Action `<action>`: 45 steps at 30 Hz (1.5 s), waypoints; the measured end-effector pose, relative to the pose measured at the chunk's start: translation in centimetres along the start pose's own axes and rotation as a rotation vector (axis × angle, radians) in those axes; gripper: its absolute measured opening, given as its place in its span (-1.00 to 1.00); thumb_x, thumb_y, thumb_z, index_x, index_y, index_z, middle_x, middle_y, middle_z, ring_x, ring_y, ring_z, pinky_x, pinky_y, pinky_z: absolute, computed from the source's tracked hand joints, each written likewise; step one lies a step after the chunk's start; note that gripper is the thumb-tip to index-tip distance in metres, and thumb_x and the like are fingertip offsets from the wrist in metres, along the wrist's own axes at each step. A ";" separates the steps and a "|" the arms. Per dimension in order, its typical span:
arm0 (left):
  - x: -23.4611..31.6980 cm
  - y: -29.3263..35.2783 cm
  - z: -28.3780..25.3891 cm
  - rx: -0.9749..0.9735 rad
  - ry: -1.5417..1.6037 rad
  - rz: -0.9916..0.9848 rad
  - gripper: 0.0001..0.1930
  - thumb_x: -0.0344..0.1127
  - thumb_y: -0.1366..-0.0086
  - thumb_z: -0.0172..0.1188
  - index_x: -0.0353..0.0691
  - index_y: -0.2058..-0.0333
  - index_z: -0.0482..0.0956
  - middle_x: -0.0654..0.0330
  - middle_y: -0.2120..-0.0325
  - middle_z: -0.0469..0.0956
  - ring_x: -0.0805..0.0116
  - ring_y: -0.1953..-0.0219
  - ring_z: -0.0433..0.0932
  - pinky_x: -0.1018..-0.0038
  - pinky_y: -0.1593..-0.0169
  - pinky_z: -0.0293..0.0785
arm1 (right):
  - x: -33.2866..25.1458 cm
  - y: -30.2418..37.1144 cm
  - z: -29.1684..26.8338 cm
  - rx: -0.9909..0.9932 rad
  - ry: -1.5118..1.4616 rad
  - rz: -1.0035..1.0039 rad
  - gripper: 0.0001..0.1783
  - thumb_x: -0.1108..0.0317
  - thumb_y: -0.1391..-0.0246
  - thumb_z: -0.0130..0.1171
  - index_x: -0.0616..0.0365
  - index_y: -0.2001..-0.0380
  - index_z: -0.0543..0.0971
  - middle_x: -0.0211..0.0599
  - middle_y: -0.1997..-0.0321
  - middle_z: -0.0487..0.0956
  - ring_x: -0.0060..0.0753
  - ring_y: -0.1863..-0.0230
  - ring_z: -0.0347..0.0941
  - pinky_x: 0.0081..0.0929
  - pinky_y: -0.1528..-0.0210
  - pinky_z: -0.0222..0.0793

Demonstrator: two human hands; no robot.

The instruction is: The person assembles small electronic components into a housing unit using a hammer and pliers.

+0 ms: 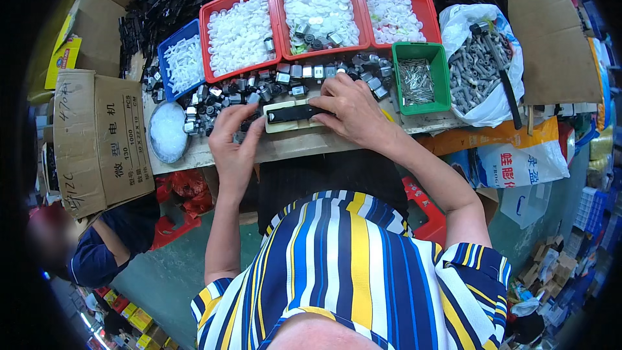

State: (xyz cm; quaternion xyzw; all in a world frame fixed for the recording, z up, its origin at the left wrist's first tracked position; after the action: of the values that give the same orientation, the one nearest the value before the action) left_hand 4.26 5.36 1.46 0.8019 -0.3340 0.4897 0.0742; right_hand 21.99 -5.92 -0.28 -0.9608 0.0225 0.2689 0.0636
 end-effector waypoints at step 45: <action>3.2 0.8 6.9 -0.243 -0.501 0.711 -0.70 -0.51 -0.06 0.19 -0.47 0.18 0.58 -0.01 0.26 0.51 0.10 0.17 0.54 0.32 0.13 0.52 | -0.1 6.1 -6.0 0.111 0.374 -0.014 -0.69 0.47 -0.08 0.17 0.16 0.07 0.50 -0.25 0.53 0.43 -0.23 0.53 0.50 -0.28 0.50 0.39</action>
State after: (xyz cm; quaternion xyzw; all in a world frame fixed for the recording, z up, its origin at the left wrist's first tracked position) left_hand 9.81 0.20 0.41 0.7166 -0.6516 0.2326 -0.0884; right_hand 24.49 -12.75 4.19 -0.9892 0.0421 0.0838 0.1130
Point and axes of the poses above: each hand's wrist, its own y-axis away from the middle knuckle, its own z-axis out of the palm, x = y × z, the point moved 7 cm from there along -y, towards the middle knuckle
